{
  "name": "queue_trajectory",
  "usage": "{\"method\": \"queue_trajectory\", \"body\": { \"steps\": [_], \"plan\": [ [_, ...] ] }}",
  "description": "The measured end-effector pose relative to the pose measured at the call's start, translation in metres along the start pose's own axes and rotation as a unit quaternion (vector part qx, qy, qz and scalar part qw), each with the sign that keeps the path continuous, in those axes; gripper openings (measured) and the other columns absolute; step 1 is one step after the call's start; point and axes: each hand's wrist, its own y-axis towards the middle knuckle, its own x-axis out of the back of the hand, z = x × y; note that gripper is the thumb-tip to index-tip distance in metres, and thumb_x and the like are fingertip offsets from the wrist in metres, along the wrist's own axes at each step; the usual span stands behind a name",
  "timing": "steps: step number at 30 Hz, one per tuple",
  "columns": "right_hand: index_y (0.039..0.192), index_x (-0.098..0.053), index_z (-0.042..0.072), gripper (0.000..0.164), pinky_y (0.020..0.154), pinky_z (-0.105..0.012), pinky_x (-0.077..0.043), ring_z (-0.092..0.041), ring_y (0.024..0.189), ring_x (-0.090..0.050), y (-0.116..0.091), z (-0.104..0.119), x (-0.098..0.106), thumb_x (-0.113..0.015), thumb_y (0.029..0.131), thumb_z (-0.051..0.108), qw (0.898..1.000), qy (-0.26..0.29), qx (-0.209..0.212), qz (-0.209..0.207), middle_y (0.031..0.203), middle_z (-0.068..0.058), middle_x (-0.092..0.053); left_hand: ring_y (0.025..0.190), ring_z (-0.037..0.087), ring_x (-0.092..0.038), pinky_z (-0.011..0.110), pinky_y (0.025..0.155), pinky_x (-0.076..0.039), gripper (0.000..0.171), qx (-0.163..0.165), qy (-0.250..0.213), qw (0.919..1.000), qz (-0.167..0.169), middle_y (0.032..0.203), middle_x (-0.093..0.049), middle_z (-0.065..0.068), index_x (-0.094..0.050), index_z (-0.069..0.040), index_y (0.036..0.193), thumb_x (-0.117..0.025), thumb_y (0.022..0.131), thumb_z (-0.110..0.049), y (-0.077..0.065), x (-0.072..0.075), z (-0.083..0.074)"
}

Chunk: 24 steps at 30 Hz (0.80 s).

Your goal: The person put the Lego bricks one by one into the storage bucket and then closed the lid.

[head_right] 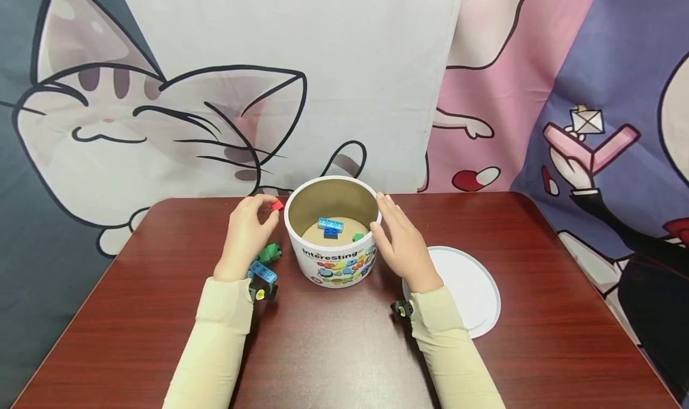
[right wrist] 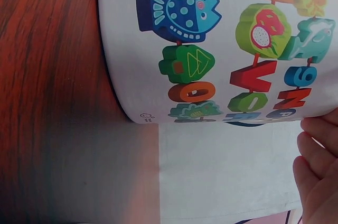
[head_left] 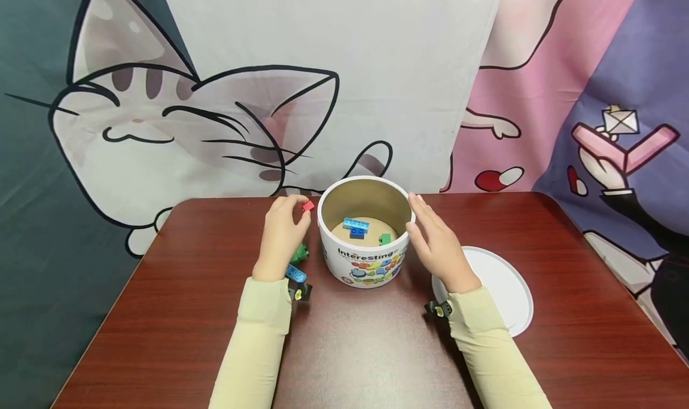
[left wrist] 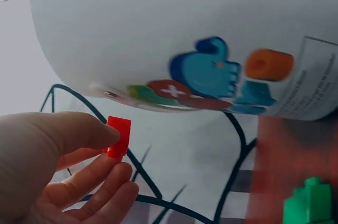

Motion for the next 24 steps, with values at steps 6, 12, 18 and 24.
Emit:
{"method": "queue_trajectory", "body": {
  "steps": [6, 12, 18, 24],
  "plan": [
    [0.156, -0.039, 0.009, 0.059, 0.120, -0.045, -0.028, -0.032, 0.146, -0.037, 0.001, 0.000, 0.001, -0.059, 0.101, 0.020, 1.000, -0.001, 0.003, 0.001, 0.159, -0.008, -0.040, 0.106, 0.032, -0.060, 0.048, 0.096, -0.049, 0.022, -0.024, -0.012, 0.9993, -0.026, 0.111, -0.068, 0.017, -0.070, -0.001, 0.114, -0.067, 0.093, -0.005, 0.000, 0.007, -0.011],
    [0.157, -0.039, 0.011, 0.058, 0.120, -0.046, -0.029, -0.029, 0.147, -0.036, 0.001, 0.002, 0.002, -0.055, 0.104, 0.026, 1.000, -0.002, 0.001, 0.003, 0.160, -0.007, -0.040, 0.107, 0.030, -0.061, 0.044, 0.094, -0.051, 0.022, -0.038, -0.031, 0.9982, -0.035, 0.113, -0.068, 0.015, -0.071, -0.002, 0.115, -0.068, 0.094, -0.006, -0.001, 0.010, -0.023],
    [0.157, -0.038, 0.011, 0.058, 0.120, -0.046, -0.028, -0.030, 0.147, -0.036, 0.000, 0.002, 0.002, -0.055, 0.104, 0.027, 1.000, -0.002, -0.002, 0.003, 0.160, -0.007, -0.039, 0.102, 0.027, -0.062, 0.041, 0.091, -0.052, 0.021, -0.066, -0.055, 0.9959, -0.030, 0.107, -0.068, 0.013, -0.071, -0.003, 0.113, -0.070, 0.092, -0.005, -0.004, 0.009, -0.034],
    [0.157, -0.038, 0.011, 0.057, 0.120, -0.047, -0.028, -0.032, 0.147, -0.036, -0.001, 0.002, 0.001, -0.054, 0.105, 0.028, 1.000, 0.001, -0.005, 0.005, 0.160, -0.007, -0.039, 0.096, 0.024, -0.063, 0.039, 0.080, -0.053, 0.021, -0.094, -0.077, 0.9926, -0.013, 0.101, -0.068, 0.011, -0.072, -0.005, 0.112, -0.072, 0.091, -0.006, -0.007, 0.008, -0.047]
  ]
}}
